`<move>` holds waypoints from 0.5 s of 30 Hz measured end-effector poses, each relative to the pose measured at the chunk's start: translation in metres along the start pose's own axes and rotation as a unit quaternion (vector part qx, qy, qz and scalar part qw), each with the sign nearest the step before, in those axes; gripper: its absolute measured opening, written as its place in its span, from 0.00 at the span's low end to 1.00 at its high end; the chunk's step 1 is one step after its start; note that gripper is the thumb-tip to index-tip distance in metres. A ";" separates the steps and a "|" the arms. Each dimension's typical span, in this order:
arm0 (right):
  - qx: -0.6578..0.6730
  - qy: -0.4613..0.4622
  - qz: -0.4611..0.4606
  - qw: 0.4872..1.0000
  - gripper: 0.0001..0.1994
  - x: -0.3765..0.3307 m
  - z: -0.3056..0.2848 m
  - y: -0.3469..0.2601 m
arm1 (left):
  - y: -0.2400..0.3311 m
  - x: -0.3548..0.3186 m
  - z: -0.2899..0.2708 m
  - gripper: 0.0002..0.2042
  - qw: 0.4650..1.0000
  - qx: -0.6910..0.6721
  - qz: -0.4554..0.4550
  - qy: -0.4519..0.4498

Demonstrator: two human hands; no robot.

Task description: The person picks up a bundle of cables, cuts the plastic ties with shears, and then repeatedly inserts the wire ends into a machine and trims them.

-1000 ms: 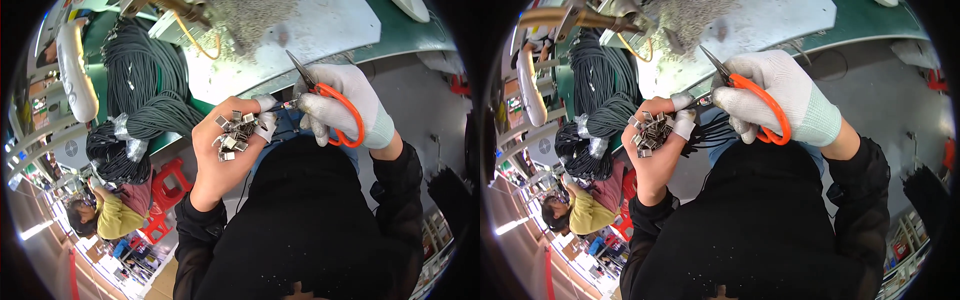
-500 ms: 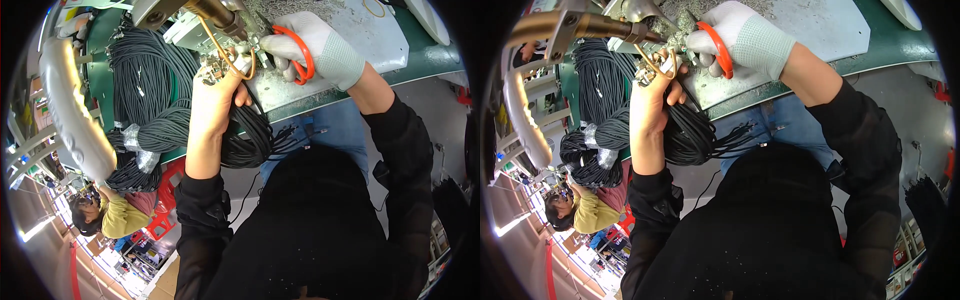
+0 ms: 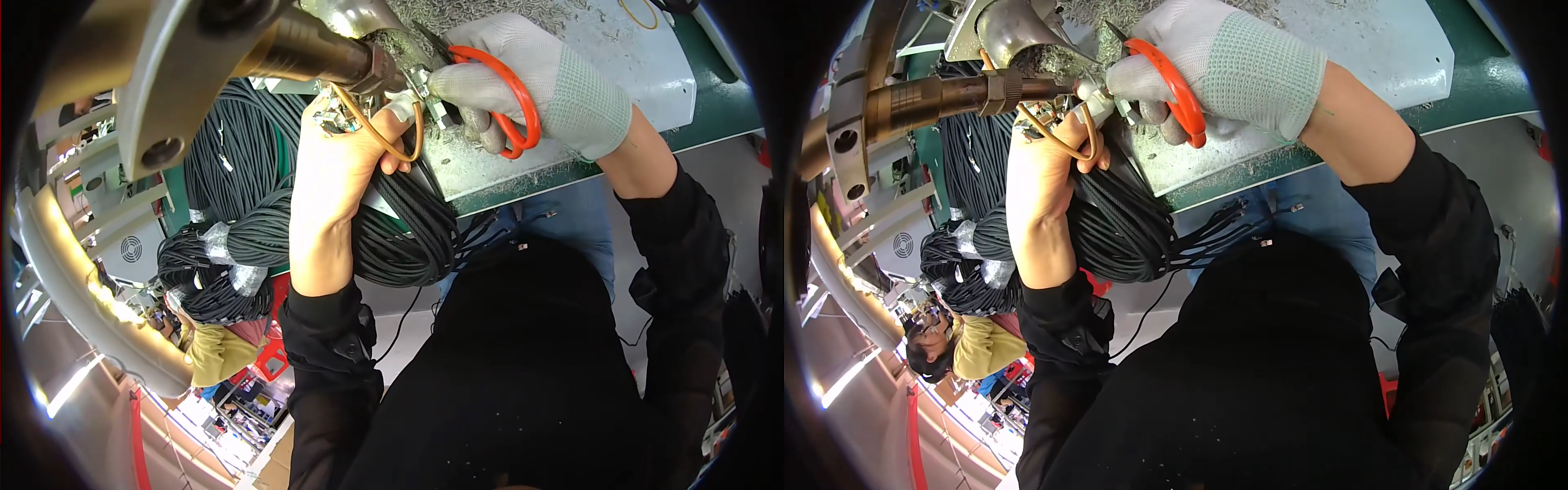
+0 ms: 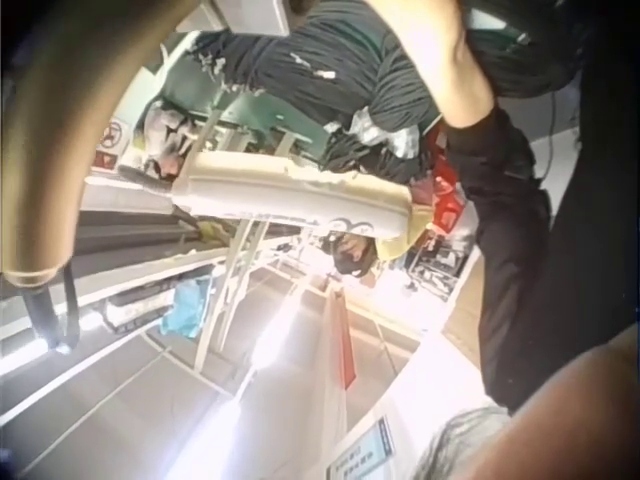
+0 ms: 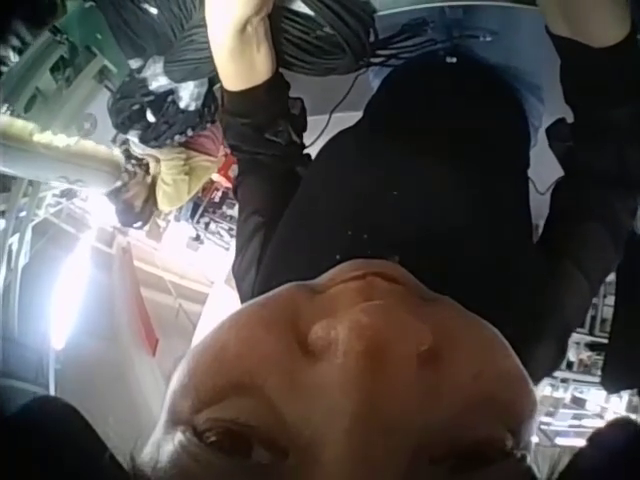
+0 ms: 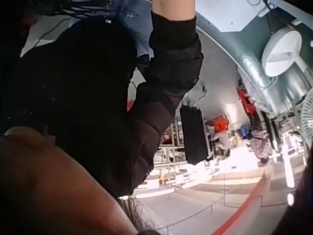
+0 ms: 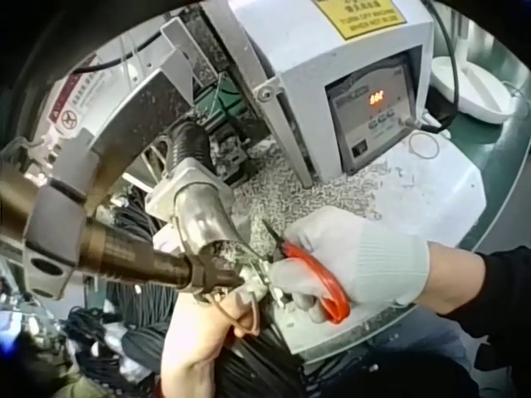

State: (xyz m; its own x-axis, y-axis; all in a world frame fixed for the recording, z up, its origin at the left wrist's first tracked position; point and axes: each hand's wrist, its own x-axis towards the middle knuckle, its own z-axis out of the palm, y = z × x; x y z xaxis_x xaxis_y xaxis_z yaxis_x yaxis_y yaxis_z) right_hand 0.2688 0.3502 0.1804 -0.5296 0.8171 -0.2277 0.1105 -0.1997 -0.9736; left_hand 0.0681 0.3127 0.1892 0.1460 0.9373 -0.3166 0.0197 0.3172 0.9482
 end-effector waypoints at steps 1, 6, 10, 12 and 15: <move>0.001 0.001 -0.001 1.000 0.14 0.000 0.000 -0.001 | -0.001 0.000 -0.001 0.05 1.000 0.008 -0.001 0.003; -0.002 -0.001 -0.014 1.000 0.14 -0.001 0.001 -0.003 | 0.004 -0.006 0.005 0.07 0.997 0.065 -0.008 0.038; 0.001 -0.011 -0.045 0.999 0.13 0.002 0.000 0.000 | 0.001 -0.009 0.002 0.11 0.993 0.113 0.005 0.040; 0.010 -0.029 -0.062 0.998 0.13 0.001 -0.002 0.003 | -0.001 -0.010 0.003 0.13 0.991 0.127 0.013 0.033; 0.021 -0.029 -0.064 0.997 0.13 0.002 -0.002 0.006 | 0.002 -0.010 0.007 0.13 0.987 0.151 -0.010 0.052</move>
State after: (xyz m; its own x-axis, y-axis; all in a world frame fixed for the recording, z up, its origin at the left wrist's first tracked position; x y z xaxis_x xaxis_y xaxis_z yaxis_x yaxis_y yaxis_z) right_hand 0.2699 0.3513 0.1737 -0.5853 0.8048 -0.0991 0.0035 -0.1197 -0.9928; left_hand 0.0738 0.3029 0.1947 0.0403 0.9461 -0.3213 0.3183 0.2927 0.9017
